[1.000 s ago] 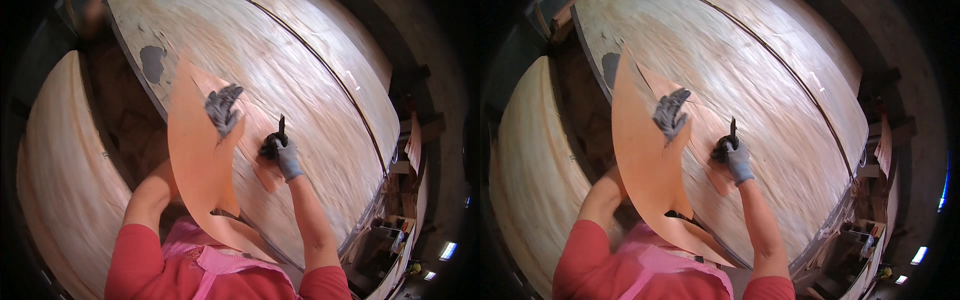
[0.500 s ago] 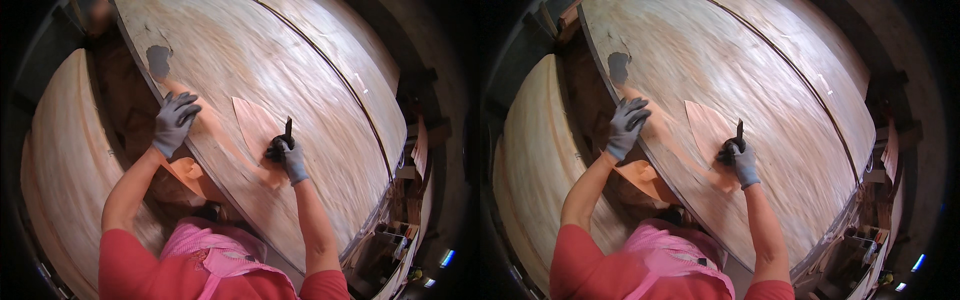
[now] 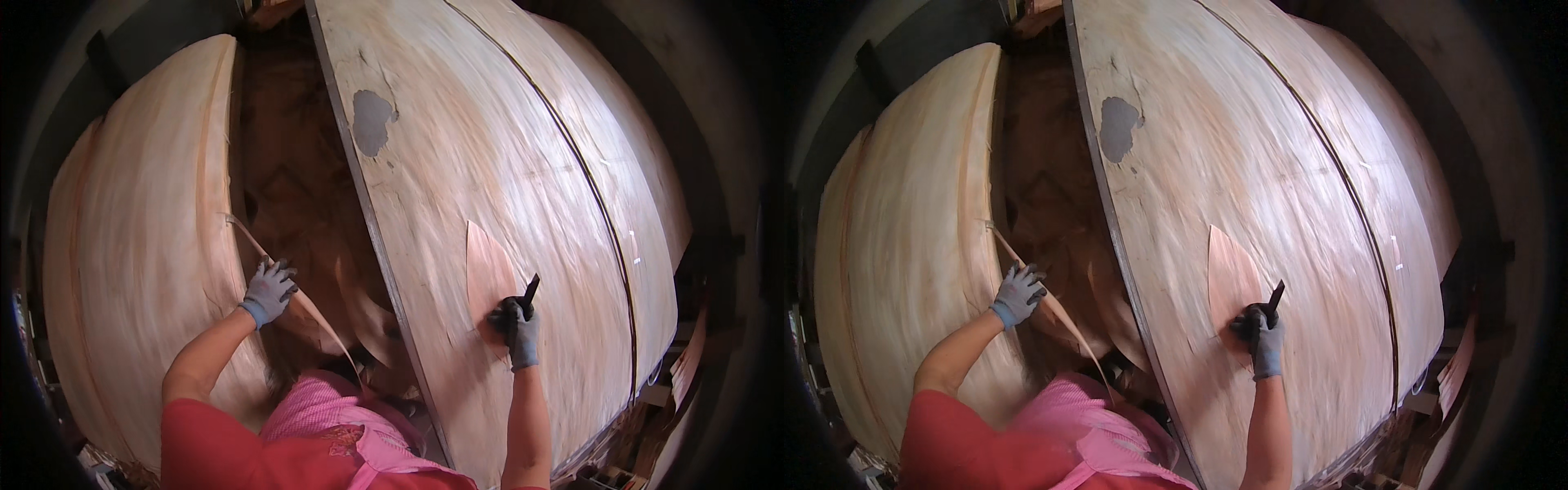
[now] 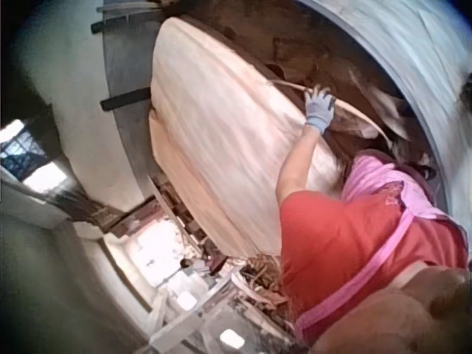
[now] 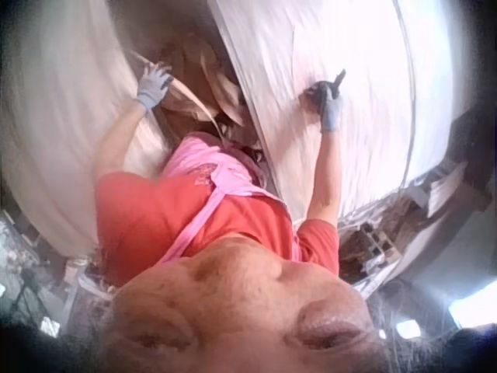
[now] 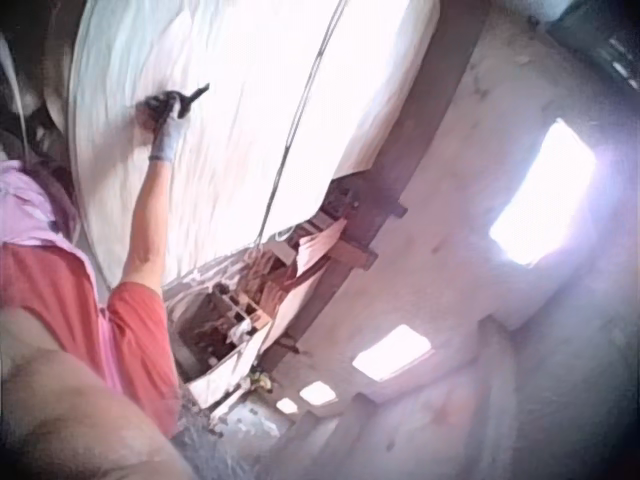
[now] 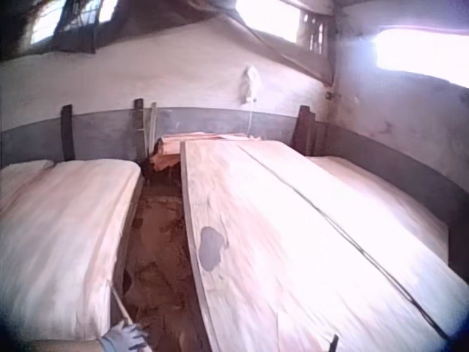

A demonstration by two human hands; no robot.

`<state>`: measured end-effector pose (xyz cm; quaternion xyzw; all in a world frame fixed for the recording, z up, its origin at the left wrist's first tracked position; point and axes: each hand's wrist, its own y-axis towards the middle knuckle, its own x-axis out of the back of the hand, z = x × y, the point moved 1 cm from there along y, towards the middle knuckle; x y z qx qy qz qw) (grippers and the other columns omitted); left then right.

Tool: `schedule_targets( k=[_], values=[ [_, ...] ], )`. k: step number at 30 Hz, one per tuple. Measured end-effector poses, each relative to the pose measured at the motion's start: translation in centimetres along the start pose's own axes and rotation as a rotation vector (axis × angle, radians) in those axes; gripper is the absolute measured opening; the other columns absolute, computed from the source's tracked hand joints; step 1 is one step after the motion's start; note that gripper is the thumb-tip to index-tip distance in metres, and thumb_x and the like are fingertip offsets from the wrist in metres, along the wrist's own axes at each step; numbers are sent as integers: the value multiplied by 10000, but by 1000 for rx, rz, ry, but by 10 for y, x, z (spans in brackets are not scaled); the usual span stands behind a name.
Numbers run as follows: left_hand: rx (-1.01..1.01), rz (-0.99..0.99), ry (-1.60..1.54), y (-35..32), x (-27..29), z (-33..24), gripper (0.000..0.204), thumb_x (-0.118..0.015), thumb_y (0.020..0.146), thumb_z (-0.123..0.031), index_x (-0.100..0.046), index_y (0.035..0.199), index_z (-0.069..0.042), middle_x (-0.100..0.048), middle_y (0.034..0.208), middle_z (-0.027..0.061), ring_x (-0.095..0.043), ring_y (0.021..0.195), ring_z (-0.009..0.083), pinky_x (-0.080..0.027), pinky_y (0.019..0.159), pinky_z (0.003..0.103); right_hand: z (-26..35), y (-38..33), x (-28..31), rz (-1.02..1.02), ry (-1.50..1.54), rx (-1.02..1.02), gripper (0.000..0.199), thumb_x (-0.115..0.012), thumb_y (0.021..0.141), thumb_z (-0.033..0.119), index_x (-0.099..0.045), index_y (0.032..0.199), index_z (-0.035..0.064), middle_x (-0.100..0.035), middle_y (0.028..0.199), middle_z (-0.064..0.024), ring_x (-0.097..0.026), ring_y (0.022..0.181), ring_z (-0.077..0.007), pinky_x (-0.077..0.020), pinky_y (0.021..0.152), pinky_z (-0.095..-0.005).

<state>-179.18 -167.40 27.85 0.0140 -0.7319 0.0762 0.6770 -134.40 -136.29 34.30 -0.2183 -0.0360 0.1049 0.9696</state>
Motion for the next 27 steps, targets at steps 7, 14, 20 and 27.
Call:
schedule_targets(
  k=[7,14,20,27],
  values=[
    [345,187,-217,-2,-21,-3,603,-565,857,-242,-429,1440,-171,-549,1375,132,-526,1237,356,-394,1054,507,-7,6,7,46,39,48,73,-577,938,57,-630,930,7,-655,743,-71,-662,606,-191,-584,569,-327],
    [479,396,-380,-56,-50,-16,376,-519,885,-299,-592,1218,-139,-687,1072,167,-660,940,387,-520,830,507,4,-1,0,21,35,13,75,-564,948,51,-625,937,9,-651,748,-73,-656,590,-193,-583,552,-323],
    [517,436,-562,-101,-93,-31,342,-550,880,-302,-642,1147,-109,-685,1091,183,-646,995,398,-517,872,485,0,4,4,83,66,-12,126,-628,948,149,-627,962,24,-652,770,-77,-639,608,-182,-559,569,-303],
    [598,550,-690,-115,-112,-39,358,-629,871,-270,-609,1176,-82,-670,1111,190,-624,1035,401,-512,863,456,7,0,0,29,33,-39,106,-581,979,110,-619,1021,20,-636,787,-60,-634,623,-168,-564,583,-298]
  ],
)
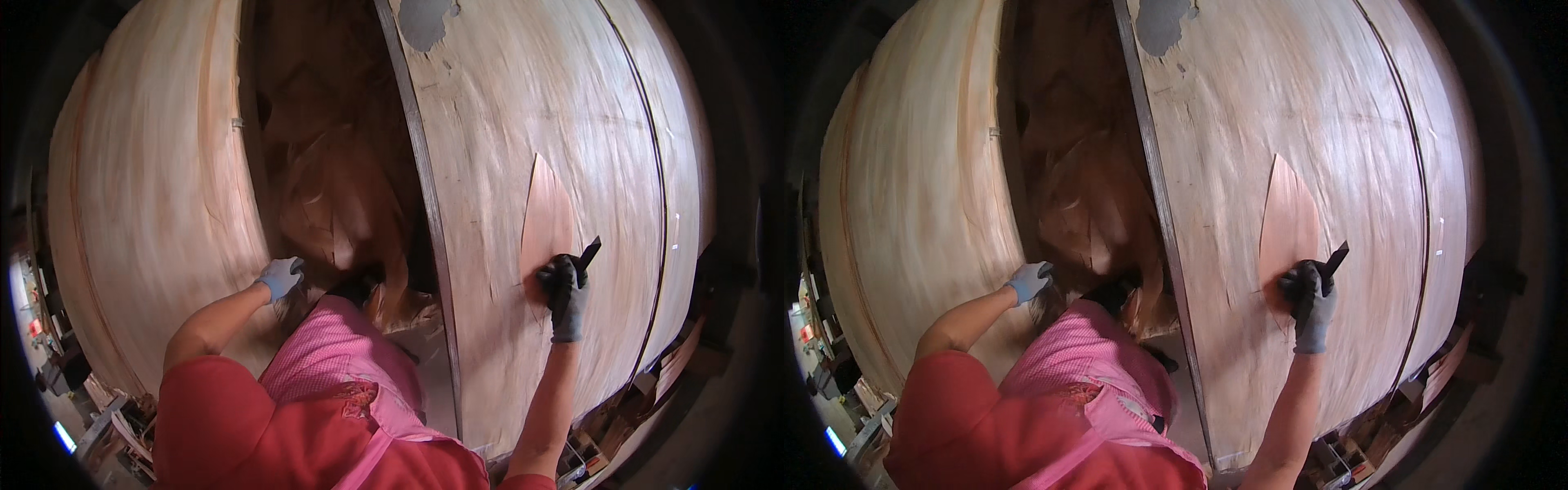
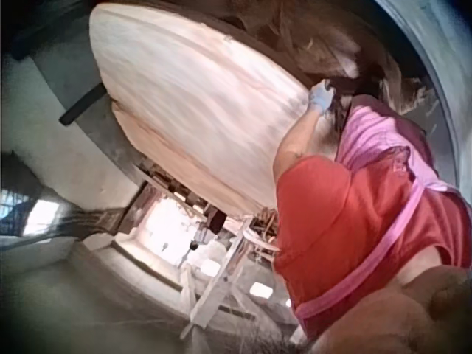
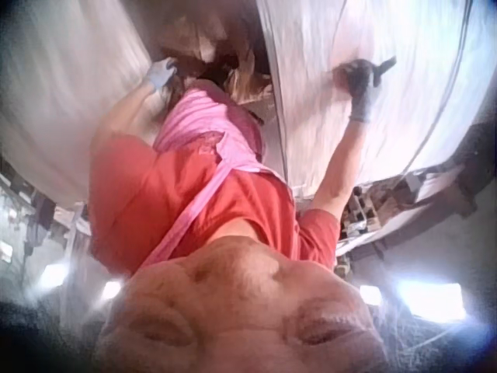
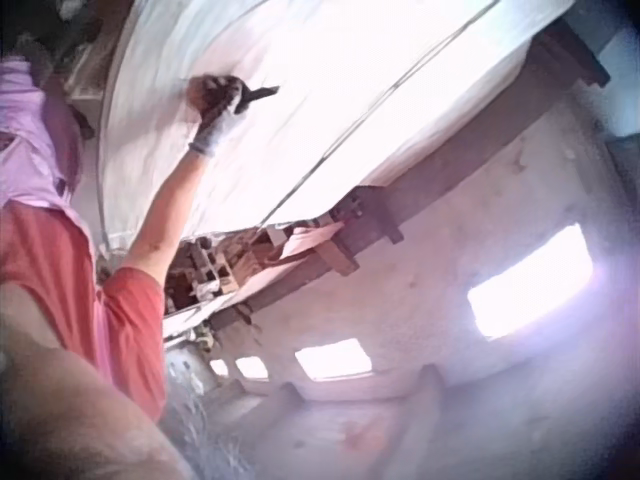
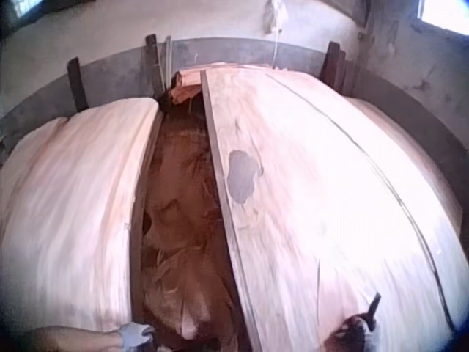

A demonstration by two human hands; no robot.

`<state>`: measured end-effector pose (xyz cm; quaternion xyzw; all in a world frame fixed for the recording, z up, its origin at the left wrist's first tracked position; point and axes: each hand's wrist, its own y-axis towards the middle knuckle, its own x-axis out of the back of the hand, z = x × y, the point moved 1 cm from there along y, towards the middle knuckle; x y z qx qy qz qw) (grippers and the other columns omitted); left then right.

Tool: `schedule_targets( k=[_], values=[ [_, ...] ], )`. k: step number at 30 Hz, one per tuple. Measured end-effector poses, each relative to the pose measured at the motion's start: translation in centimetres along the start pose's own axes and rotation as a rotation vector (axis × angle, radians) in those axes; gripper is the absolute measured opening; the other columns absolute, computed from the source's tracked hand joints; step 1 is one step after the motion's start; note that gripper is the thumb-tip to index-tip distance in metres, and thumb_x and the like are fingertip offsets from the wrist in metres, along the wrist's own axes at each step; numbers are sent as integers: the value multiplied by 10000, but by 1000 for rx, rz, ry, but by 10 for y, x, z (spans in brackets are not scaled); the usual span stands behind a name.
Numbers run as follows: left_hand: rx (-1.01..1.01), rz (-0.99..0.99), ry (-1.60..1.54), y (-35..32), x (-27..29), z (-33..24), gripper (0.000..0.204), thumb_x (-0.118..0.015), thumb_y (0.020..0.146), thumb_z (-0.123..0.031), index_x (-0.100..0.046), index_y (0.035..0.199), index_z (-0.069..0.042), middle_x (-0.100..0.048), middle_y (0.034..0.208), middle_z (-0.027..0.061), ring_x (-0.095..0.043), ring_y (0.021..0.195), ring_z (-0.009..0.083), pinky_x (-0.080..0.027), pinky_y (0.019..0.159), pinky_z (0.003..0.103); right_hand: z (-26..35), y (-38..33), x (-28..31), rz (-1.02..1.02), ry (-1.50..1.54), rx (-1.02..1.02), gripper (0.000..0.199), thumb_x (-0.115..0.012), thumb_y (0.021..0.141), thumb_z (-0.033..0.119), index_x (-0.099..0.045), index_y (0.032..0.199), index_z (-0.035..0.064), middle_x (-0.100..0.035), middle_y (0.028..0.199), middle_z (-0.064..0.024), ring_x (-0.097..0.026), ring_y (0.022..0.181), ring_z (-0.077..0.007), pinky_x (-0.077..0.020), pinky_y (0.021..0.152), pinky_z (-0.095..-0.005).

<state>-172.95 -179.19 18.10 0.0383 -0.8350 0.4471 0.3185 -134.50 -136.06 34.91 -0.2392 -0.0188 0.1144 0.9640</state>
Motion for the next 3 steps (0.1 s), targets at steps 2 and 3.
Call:
schedule_targets(
  k=[2,3],
  values=[
    [8,8,-5,-5,-6,8,374,-639,865,-263,-610,1195,-91,-674,1117,180,-628,1049,385,-512,879,447,-1,-1,-2,-15,14,-5,98,-587,978,113,-632,1008,31,-624,762,-45,-608,609,-144,-549,575,-278],
    [13,19,-4,-7,-10,11,374,-639,865,-263,-610,1195,-91,-674,1117,180,-628,1049,385,-512,879,447,-5,-4,0,-19,12,-16,98,-587,978,113,-632,1008,31,-624,762,-45,-608,609,-144,-549,575,-278]
  ],
)
